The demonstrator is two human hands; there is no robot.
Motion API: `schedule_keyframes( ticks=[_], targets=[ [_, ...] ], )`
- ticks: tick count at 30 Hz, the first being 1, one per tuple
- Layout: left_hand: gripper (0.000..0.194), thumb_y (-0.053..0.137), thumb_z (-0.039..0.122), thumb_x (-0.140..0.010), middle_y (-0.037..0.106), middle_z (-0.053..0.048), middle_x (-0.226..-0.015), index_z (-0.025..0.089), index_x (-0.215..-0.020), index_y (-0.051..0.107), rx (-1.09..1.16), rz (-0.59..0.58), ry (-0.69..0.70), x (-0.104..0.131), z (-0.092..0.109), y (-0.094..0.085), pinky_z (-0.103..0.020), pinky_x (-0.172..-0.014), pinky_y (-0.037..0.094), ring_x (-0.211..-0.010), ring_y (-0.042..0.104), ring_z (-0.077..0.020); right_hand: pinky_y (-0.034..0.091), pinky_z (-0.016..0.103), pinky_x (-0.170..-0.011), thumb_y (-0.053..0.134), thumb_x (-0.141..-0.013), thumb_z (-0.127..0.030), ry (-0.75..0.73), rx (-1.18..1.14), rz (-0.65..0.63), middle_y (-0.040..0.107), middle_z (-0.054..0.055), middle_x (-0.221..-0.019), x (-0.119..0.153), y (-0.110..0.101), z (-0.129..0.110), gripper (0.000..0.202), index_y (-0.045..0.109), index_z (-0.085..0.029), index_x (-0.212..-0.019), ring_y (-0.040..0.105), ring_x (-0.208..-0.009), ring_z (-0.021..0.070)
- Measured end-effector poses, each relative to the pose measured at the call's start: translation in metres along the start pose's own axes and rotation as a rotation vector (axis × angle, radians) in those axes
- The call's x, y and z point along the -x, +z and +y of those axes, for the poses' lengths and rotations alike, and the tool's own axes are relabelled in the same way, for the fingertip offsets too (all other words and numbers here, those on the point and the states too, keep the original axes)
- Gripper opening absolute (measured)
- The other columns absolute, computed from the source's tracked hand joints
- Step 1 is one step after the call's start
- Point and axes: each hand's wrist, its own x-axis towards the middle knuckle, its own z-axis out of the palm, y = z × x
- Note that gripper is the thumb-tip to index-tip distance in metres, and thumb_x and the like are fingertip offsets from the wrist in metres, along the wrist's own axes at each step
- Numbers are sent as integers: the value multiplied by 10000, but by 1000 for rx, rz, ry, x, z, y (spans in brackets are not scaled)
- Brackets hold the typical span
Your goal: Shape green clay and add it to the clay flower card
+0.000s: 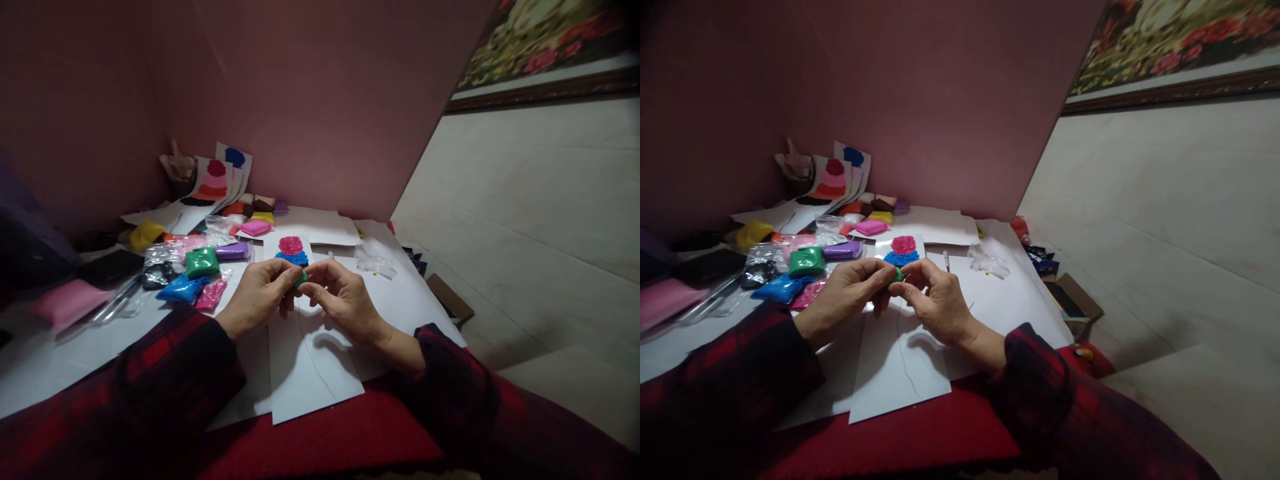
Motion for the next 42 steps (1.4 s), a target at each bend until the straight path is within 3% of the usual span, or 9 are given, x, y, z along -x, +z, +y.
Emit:
schedule_keyframes(
  ticks=[25, 42],
  targets=[
    [250, 654, 370, -803, 573, 28, -543, 127, -765, 607, 101, 0, -6, 1, -3, 1, -211, -430, 420, -440, 508, -89, 461, 266, -543, 668, -855, -287, -33, 64, -3, 623, -4, -696, 1, 1, -1, 176, 607, -180, -981, 579, -613, 130],
    [256, 702, 328, -769, 611, 12, -684, 120, -874, 596, 172, -2, 26, 1, -4, 1, -232, -414, 442, -455, 533, -90, 459, 275, -583, 664, -856, -229, -66, 125, -26, 645, 3, -726, 1, 0, -4, 129, 624, -166, -962, 581, -641, 131]
  ],
)
